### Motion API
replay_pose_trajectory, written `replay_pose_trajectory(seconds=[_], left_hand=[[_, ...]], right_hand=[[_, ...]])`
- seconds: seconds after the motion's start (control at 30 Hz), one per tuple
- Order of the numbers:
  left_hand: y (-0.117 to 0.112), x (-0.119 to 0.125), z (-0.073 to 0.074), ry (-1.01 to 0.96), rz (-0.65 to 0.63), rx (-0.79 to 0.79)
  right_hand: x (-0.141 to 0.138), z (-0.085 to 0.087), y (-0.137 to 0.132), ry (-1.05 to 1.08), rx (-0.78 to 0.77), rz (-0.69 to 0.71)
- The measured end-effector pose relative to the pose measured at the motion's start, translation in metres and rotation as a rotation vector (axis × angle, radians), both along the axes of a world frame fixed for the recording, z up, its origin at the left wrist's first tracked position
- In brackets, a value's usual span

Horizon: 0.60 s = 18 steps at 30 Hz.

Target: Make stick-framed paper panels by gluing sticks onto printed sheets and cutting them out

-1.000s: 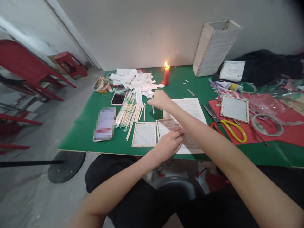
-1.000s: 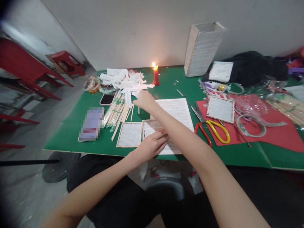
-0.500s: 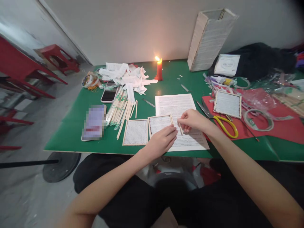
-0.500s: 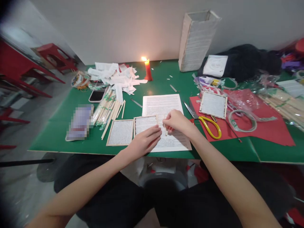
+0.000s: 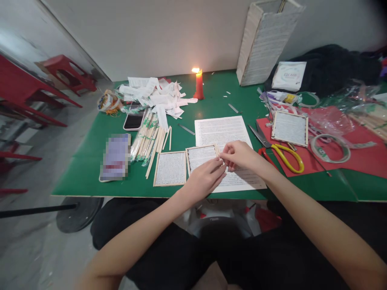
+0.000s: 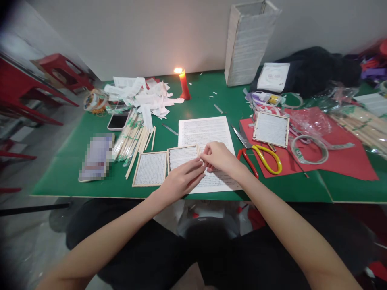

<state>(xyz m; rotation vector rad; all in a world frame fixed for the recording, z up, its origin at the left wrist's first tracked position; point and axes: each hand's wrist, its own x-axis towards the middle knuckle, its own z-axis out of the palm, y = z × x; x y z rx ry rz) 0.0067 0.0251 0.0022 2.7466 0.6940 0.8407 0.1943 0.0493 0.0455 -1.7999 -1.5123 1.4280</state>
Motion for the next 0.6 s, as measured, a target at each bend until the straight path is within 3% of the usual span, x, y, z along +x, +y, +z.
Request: replay_pose_trajectory(seconds=[0.27,0.6], left_hand=[[-0.0031,0.0088,0.0012,0.052,0.071,0.085],[-0.0055,0.0100,0.0012,0.046,0.089,0.080]], right_hand=[[0.0040,-0.0020,0.0044,-0.125,0.142,0.058],[0.0047,-0.0058,0.0048,-0.113,0.169,0.060]])
